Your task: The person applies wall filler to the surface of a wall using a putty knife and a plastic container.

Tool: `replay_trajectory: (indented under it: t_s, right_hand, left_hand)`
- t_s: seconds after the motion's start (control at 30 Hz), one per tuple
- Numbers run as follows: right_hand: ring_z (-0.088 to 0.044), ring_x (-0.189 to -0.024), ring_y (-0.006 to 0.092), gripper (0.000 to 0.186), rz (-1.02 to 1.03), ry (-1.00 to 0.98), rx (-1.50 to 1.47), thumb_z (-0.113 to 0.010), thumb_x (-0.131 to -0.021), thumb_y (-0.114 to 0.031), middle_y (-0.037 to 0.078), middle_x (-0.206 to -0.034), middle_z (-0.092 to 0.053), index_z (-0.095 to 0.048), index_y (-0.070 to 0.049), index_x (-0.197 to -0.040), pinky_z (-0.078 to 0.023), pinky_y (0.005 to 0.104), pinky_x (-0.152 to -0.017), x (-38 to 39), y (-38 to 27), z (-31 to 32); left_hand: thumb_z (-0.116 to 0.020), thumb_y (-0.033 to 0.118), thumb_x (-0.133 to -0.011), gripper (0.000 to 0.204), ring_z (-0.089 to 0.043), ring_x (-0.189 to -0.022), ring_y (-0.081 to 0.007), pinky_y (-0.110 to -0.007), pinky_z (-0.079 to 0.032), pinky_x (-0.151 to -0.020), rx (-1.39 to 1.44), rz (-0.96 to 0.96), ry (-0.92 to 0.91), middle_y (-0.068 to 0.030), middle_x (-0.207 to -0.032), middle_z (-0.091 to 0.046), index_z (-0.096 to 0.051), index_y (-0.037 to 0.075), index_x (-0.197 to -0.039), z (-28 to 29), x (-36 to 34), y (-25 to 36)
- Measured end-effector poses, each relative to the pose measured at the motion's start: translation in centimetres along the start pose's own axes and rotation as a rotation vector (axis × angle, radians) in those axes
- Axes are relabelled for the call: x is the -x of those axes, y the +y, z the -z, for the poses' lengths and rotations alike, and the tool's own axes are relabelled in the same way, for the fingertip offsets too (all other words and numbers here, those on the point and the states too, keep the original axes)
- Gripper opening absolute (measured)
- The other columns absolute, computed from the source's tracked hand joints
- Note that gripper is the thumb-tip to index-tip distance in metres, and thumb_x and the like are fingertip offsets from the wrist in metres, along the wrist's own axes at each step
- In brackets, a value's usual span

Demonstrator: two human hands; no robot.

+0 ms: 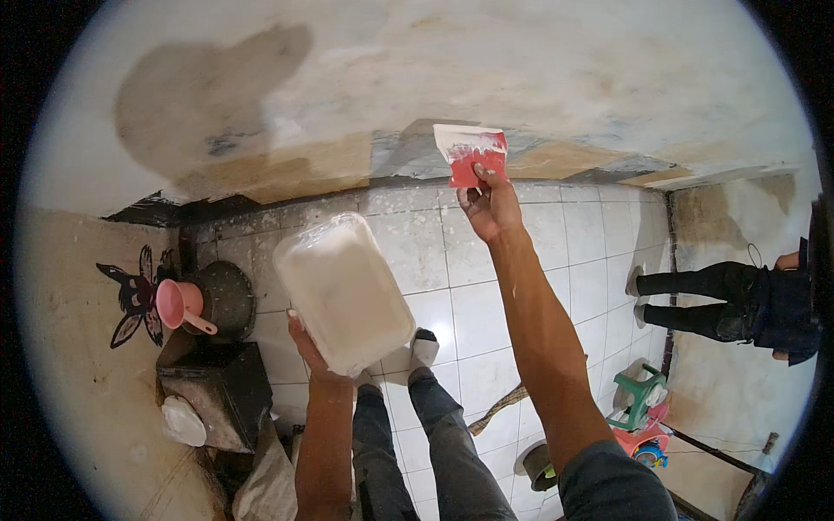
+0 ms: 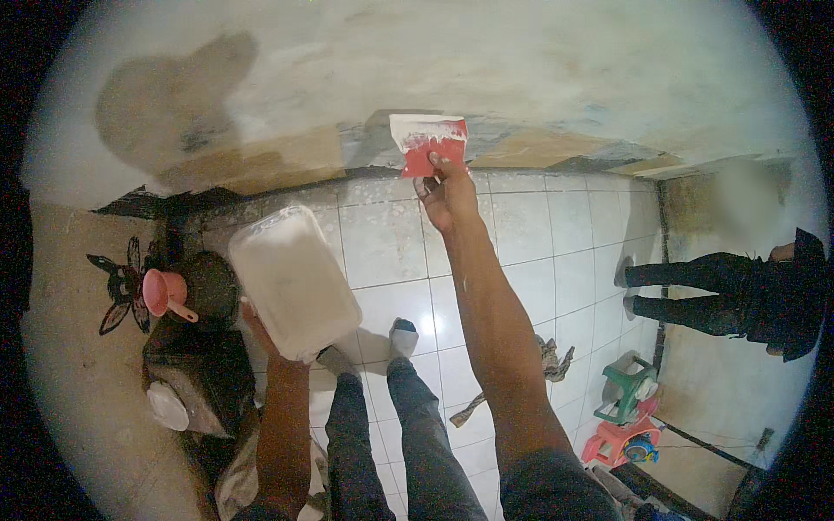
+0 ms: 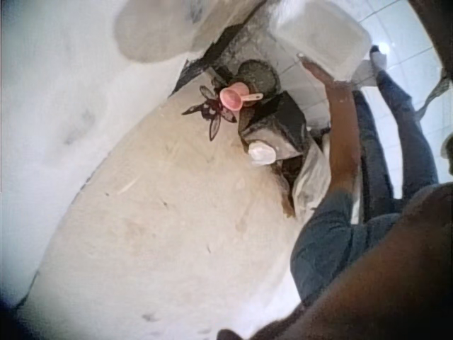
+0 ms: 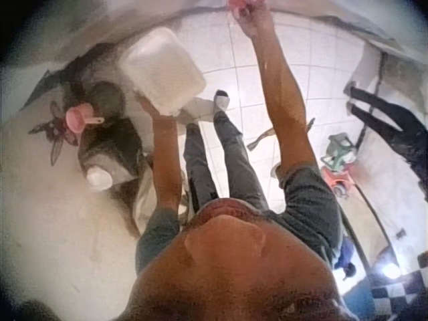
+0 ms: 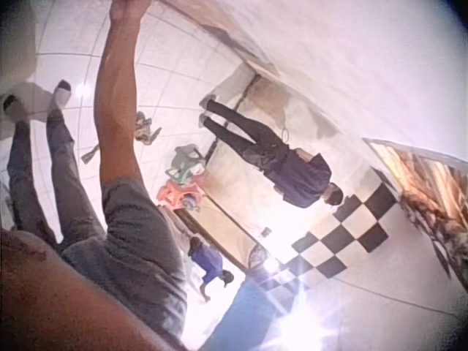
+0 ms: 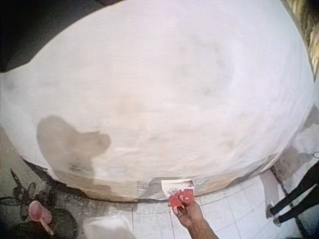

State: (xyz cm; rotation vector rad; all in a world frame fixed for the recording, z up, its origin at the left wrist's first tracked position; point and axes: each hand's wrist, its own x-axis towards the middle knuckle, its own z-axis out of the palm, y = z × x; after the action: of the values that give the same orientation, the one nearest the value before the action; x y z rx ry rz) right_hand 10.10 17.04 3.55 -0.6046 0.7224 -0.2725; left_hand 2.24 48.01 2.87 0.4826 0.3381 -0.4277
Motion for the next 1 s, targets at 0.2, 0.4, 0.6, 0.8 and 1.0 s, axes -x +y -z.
replay_trajectory:
  t_s: [0.2,0.4,0.6,0.8,1.0]
  right_hand:
    - [-0.058,-0.086,0.0168,0.009,0.143,-0.161,-0.004,-0.055,-0.093,-0.009,0.005,-0.097,-0.059,-0.058,-0.006,-0.101,-0.054,0.0267,-0.073,-5.5,-2.9,-1.7]
    - [-0.060,-0.089,0.0199,0.013,0.240,-0.119,0.033,-0.050,-0.093,-0.011,0.009,-0.097,-0.061,-0.056,-0.003,-0.101,-0.055,0.0323,-0.075,1.5,-9.1,-12.6]
    - [-0.059,-0.100,0.0192,0.023,0.163,-0.142,0.199,-0.060,-0.091,-0.011,0.006,-0.105,-0.060,-0.057,-0.005,-0.113,-0.055,0.0318,-0.081,3.0,-6.8,-2.9]
    - [-0.061,-0.101,0.0217,0.027,-0.071,0.043,0.196,-0.059,-0.091,-0.010,0.004,-0.111,-0.061,-0.056,-0.013,-0.118,-0.051,0.0392,-0.087,-4.0,-0.6,4.3]
    - [-0.061,-0.098,0.0211,0.021,-0.072,-0.031,0.161,-0.057,-0.091,-0.009,0.005,-0.103,-0.063,-0.054,-0.013,-0.112,-0.049,0.0391,-0.087,-5.1,0.8,-0.4]
  left_hand:
    - [-0.046,0.069,-0.089,0.083,-0.047,-0.129,-0.0292,-0.048,-0.045,-0.104,-0.013,0.018,0.006,-0.0098,-0.145,-0.043,-0.032,0.014,-0.149,-1.3,0.6,-0.7]
    - [-0.044,0.070,-0.089,0.083,-0.046,-0.129,-0.0298,-0.048,-0.045,-0.104,-0.043,-0.063,0.134,-0.0097,-0.145,-0.042,-0.032,0.015,-0.149,-0.4,1.2,-1.0]
    - [-0.047,0.069,-0.088,0.083,-0.046,-0.129,-0.0303,-0.048,-0.045,-0.104,-0.031,-0.042,0.088,-0.0102,-0.144,-0.043,-0.032,0.015,-0.149,-1.2,1.0,-1.4]
    - [-0.049,0.067,-0.088,0.082,-0.047,-0.128,-0.0297,-0.049,-0.046,-0.103,-0.043,-0.052,0.132,-0.0102,-0.144,-0.043,-0.033,0.015,-0.149,-1.6,1.2,-1.9]
    - [-0.049,0.068,-0.087,0.084,-0.048,-0.127,-0.0297,-0.049,-0.047,-0.102,-0.039,-0.057,0.190,-0.0101,-0.143,-0.044,-0.033,0.014,-0.149,0.8,1.6,-2.4]
